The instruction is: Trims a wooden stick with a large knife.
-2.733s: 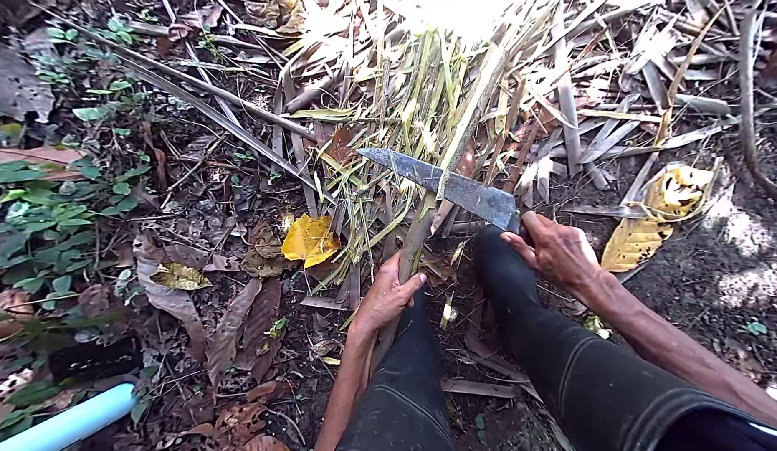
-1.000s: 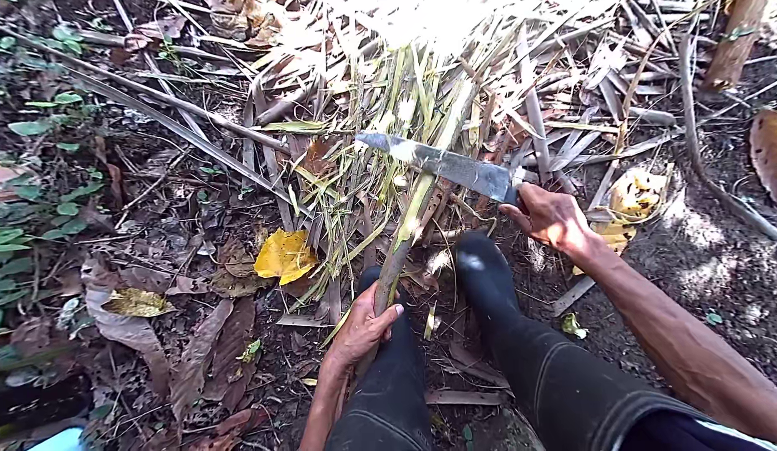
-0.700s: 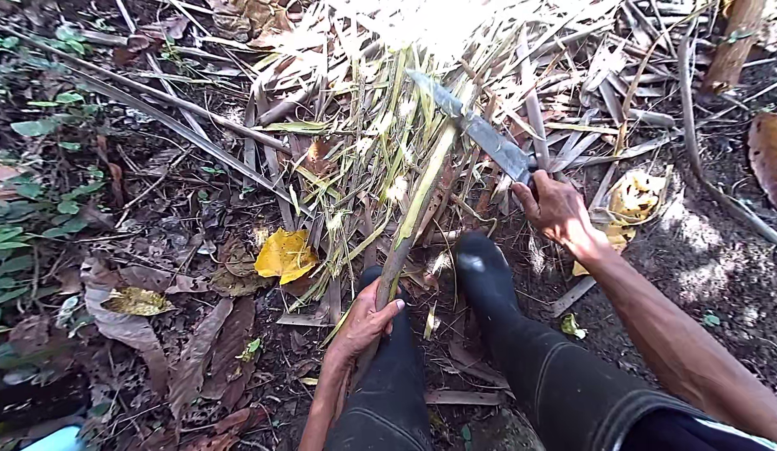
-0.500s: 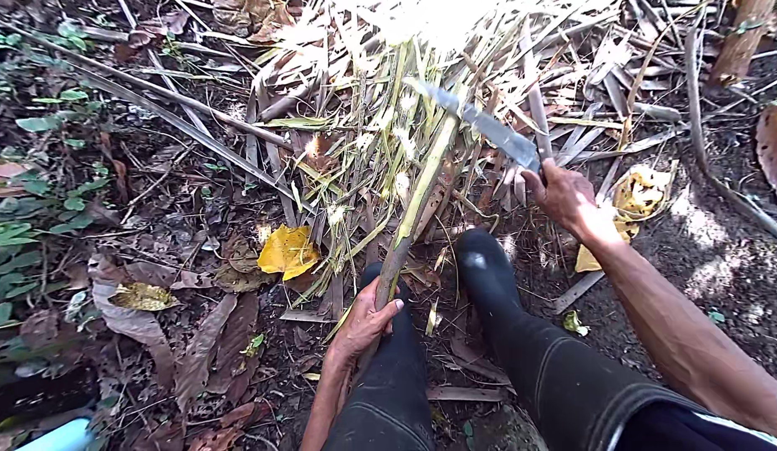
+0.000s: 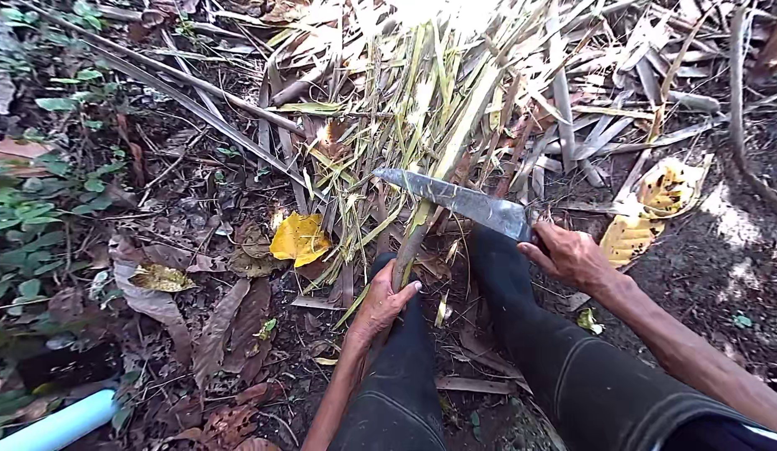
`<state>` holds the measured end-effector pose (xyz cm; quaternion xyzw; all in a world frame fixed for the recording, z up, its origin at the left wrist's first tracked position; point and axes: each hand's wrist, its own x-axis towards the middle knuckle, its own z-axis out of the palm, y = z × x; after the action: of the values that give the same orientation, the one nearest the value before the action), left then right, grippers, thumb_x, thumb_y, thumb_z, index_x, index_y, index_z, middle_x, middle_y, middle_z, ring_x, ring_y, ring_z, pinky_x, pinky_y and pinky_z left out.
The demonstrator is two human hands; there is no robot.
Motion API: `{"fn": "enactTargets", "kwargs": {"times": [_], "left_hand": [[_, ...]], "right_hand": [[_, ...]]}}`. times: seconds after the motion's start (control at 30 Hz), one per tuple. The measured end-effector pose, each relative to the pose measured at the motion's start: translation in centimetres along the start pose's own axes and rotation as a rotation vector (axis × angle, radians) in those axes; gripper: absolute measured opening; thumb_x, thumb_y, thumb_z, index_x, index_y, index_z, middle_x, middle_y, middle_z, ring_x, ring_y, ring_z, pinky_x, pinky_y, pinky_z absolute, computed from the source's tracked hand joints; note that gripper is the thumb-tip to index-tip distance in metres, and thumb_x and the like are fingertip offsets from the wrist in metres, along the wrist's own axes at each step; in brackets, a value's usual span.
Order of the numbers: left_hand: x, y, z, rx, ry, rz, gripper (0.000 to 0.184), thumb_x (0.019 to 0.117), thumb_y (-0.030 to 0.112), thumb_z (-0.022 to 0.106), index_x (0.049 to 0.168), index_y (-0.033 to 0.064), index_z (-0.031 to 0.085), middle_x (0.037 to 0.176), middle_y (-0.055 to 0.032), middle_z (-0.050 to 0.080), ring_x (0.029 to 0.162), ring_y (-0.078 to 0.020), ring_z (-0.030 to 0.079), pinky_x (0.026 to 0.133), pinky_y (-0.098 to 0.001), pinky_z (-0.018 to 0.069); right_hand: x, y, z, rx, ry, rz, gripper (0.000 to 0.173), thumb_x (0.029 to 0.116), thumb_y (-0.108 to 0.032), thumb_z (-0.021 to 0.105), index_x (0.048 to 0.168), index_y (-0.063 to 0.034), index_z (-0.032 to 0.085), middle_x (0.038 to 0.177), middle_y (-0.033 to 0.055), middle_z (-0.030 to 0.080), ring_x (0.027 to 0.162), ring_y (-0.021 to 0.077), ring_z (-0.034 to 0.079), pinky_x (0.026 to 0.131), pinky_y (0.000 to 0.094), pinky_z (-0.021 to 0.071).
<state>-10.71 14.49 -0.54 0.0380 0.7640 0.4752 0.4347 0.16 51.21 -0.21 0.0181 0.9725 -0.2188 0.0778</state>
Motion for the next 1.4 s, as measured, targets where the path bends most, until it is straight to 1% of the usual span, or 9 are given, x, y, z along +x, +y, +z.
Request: {"fn": "enactTargets", "kwargs": {"times": [0.4, 0.53, 0.63, 0.73, 0.87, 1.03, 1.2, 1.33, 1.4], "left_hand": [[2.8, 1.0, -0.3, -0.179, -0.111, 0.003, 0.032, 0.0933, 0.012, 0.069, 0.123, 0.0054, 0.06, 0.074, -0.0025, 0.062, 0.052, -0.0099, 0.055, 0.051, -0.0245, 0.0507], [2.8, 0.8, -0.3, -0.197, -0.127, 0.005, 0.032, 0.0929, 0.012, 0.069, 0.123, 0.0057, 0.061, 0.072, -0.0027, 0.061, 0.05, -0.0104, 0.055, 0.05, -0.0244, 0.0504], [2.8, 0.9, -0.1, -0.181, -0.115, 0.023, 0.033, 0.0927, 0.012, 0.068, 0.124, 0.0054, 0.06, 0.073, -0.0029, 0.062, 0.051, -0.0103, 0.055, 0.05, -0.0246, 0.0506], [2.7, 0.6, -0.2, -0.184, -0.116, 0.026, 0.034, 0.0927, 0.014, 0.069, 0.124, 0.0049, 0.061, 0.076, -0.0036, 0.062, 0.051, -0.0114, 0.055, 0.05, -0.0259, 0.0511], [2.7, 0.4, -0.3, -0.196, -0.118, 0.036, 0.035, 0.0925, 0.014, 0.069, 0.125, 0.0053, 0.061, 0.079, -0.0038, 0.064, 0.052, -0.0115, 0.056, 0.05, -0.0257, 0.0516], [2.7, 0.1, -0.1, -0.179, -0.124, 0.024, 0.037, 0.0922, 0.014, 0.069, 0.127, 0.0058, 0.06, 0.077, -0.0034, 0.063, 0.052, -0.0116, 0.056, 0.05, -0.0262, 0.0518], [2.9, 0.0, -0.3, -0.173, -0.144, 0.053, 0.037, 0.0918, 0.015, 0.069, 0.126, 0.0044, 0.061, 0.075, -0.0014, 0.062, 0.051, -0.0104, 0.055, 0.049, -0.0254, 0.0506], [2.5, -0.2, -0.2, -0.203, -0.149, 0.04, 0.037, 0.0914, 0.013, 0.069, 0.126, 0.0043, 0.061, 0.075, -0.0014, 0.062, 0.051, -0.0104, 0.055, 0.049, -0.025, 0.0497], [2.5, -0.2, -0.4, -0.217, -0.152, 0.05, 0.038, 0.0913, 0.012, 0.069, 0.127, 0.0032, 0.06, 0.073, -0.001, 0.062, 0.05, -0.0102, 0.054, 0.047, -0.0245, 0.0487]], "right_hand": [[-2.4, -1.7, -0.3, -0.065, -0.041, -0.013, 0.06, 0.1039, -0.058, 0.041, 0.098, -0.0021, 0.064, 0.071, 0.013, 0.061, 0.055, 0.0311, 0.062, 0.046, 0.049, 0.0489], [0.5, -3.1, -0.3, -0.12, -0.003, 0.062, 0.053, 0.1023, -0.053, 0.048, 0.096, -0.003, 0.064, 0.073, 0.0136, 0.062, 0.056, 0.0329, 0.063, 0.045, 0.0512, 0.0491], [4.1, -4.8, -0.3, -0.099, -0.021, 0.139, 0.056, 0.1025, -0.055, 0.05, 0.109, -0.0017, 0.066, 0.089, 0.0176, 0.067, 0.067, 0.0374, 0.068, 0.054, 0.0561, 0.0534], [5.9, -5.5, -0.2, -0.061, -0.008, 0.099, 0.054, 0.1038, -0.053, 0.05, 0.109, -0.0008, 0.064, 0.088, 0.0175, 0.065, 0.065, 0.0367, 0.067, 0.052, 0.0541, 0.053], [4.5, -4.6, -0.3, -0.102, -0.031, 0.055, 0.053, 0.1019, -0.054, 0.049, 0.103, -0.0034, 0.064, 0.082, 0.0135, 0.064, 0.06, 0.0325, 0.065, 0.048, 0.0503, 0.0511], [3.7, -1.5, -1.7, -0.036, 0.053, 0.21, 0.05, 0.1059, -0.051, 0.05, 0.104, -0.002, 0.06, 0.075, 0.0174, 0.061, 0.063, 0.0385, 0.064, 0.053, 0.0589, 0.051], [3.9, -1.3, -1.7, -0.084, 0.032, 0.1, 0.05, 0.1038, -0.05, 0.053, 0.1, -0.0004, 0.063, 0.074, 0.016, 0.063, 0.06, 0.036, 0.066, 0.051, 0.0558, 0.0529], [4.4, 3.7, -1.3, 0.0, 0.101, 0.279, 0.058, 0.1068, -0.058, 0.039, 0.107, -0.0033, 0.058, 0.073, 0.019, 0.059, 0.064, 0.0418, 0.063, 0.053, 0.0613, 0.0493], [4.5, 4.2, -1.5, 0.027, 0.119, 0.236, 0.058, 0.1067, -0.058, 0.038, 0.106, -0.0037, 0.058, 0.069, 0.0167, 0.058, 0.06, 0.0388, 0.062, 0.051, 0.0588, 0.0483]]}}
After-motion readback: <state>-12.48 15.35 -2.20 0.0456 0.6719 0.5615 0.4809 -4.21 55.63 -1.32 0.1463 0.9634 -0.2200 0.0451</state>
